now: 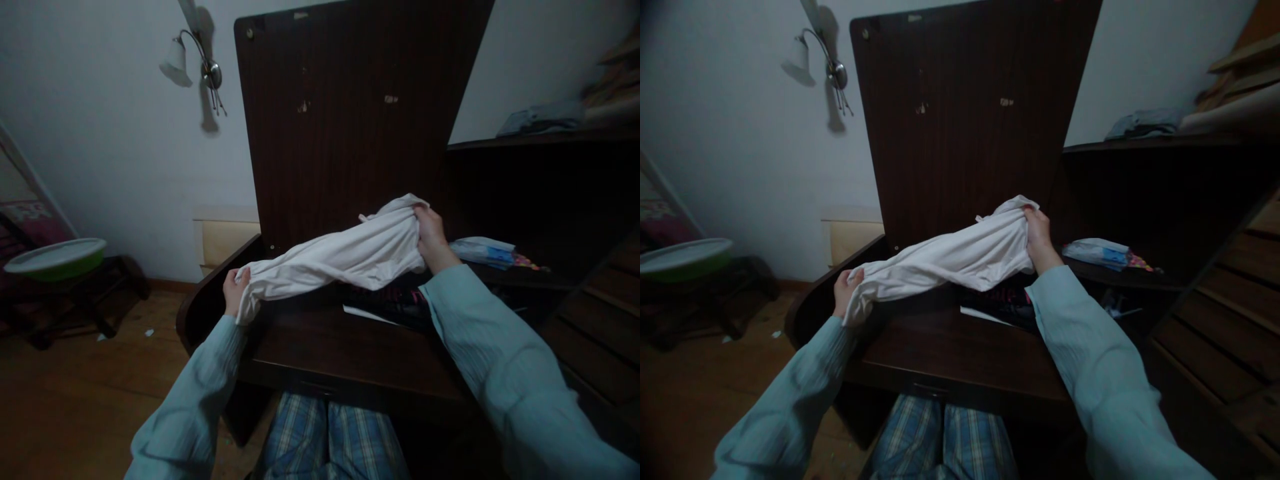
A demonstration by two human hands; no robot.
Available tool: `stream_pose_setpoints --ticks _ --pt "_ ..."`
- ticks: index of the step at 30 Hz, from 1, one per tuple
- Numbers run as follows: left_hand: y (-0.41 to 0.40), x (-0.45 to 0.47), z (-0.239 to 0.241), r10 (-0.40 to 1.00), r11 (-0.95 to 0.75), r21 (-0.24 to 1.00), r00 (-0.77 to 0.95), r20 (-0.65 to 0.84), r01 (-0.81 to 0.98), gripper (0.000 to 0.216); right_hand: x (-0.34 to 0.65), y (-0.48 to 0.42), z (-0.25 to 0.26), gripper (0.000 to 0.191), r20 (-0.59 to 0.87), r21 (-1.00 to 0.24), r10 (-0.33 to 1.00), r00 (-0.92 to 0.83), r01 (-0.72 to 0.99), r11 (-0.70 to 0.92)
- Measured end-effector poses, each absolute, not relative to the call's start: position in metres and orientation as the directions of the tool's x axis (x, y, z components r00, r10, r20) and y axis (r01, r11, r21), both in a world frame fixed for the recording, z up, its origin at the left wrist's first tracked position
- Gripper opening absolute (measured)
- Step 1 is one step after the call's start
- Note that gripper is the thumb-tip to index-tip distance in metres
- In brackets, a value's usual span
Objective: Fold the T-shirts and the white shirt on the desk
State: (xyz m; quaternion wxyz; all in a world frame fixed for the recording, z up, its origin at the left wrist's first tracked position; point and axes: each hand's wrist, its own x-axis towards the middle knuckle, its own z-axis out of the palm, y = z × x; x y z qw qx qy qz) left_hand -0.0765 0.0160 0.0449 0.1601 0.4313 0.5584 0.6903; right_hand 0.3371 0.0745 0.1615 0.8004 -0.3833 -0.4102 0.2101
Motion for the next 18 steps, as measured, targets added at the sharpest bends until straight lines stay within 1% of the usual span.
stream_pose_setpoints --ticks 3,4,5,7,8,9,11,12,13,14,15,16,18 --pt "0.016 -0.079 0.036 0.571 -0.261 0.817 -0.6 0.56 0.514 0.01 0.335 0.072 0.157 0.016 0.507 -0.821 0.663 0.551 0.075 0.565" --pt "0.016 -0.077 0.034 0.54 -0.246 0.782 -0.589 0.601 0.573 0.009 0.331 0.071 0.155 0.016 0.516 -0.825 0.664 0.541 0.107 0.554" --pt "0.016 -0.073 0.034 0.525 -0.249 0.75 -0.566 0.636 0.612 0.012 0.325 0.069 0.154 0.016 0.525 -0.829 0.674 0.519 0.131 0.544" --pt "0.014 -0.059 0.038 0.57 -0.322 0.698 -0.458 0.682 0.64 0.019 0.306 0.06 0.151 0.02 0.537 -0.837 0.729 0.425 0.161 0.523" --pt "0.013 -0.048 0.041 0.609 -0.387 0.673 -0.374 0.7 0.63 0.025 0.294 0.054 0.15 0.022 0.538 -0.842 0.772 0.338 0.17 0.512" --pt "0.011 -0.036 0.045 0.661 -0.462 0.646 -0.25 0.708 0.608 0.034 0.28 0.046 0.148 0.023 0.531 -0.847 0.815 0.232 0.18 0.5" --pt "0.007 -0.009 0.054 0.711 -0.588 0.585 0.012 0.703 0.558 0.06 0.249 0.028 0.145 0.024 0.469 -0.862 0.882 -0.046 0.191 0.469" --pt "0.006 0.005 0.057 0.718 -0.628 0.573 0.109 0.687 0.528 0.073 0.234 0.019 0.143 0.024 0.418 -0.873 0.886 -0.201 0.18 0.453" --pt "0.004 0.018 0.059 0.725 -0.655 0.579 0.186 0.663 0.485 0.081 0.22 0.011 0.142 0.024 0.367 -0.883 0.863 -0.348 0.162 0.441" --pt "0.004 0.031 0.058 0.734 -0.667 0.603 0.249 0.632 0.438 0.084 0.207 0.005 0.14 0.024 0.353 -0.888 0.829 -0.433 0.124 0.443" --pt "0.003 0.042 0.056 0.745 -0.666 0.638 0.313 0.589 0.386 0.081 0.198 0.001 0.14 0.022 0.365 -0.889 0.807 -0.464 0.084 0.45" --pt "0.003 0.052 0.052 0.753 -0.653 0.679 0.382 0.535 0.336 0.075 0.191 -0.001 0.14 0.021 0.402 -0.883 0.796 -0.452 0.04 0.468" --pt "0.002 0.065 0.037 0.747 -0.609 0.74 0.517 0.417 0.284 0.064 0.189 0.005 0.145 0.021 0.515 -0.849 0.8 -0.306 -0.056 0.525"
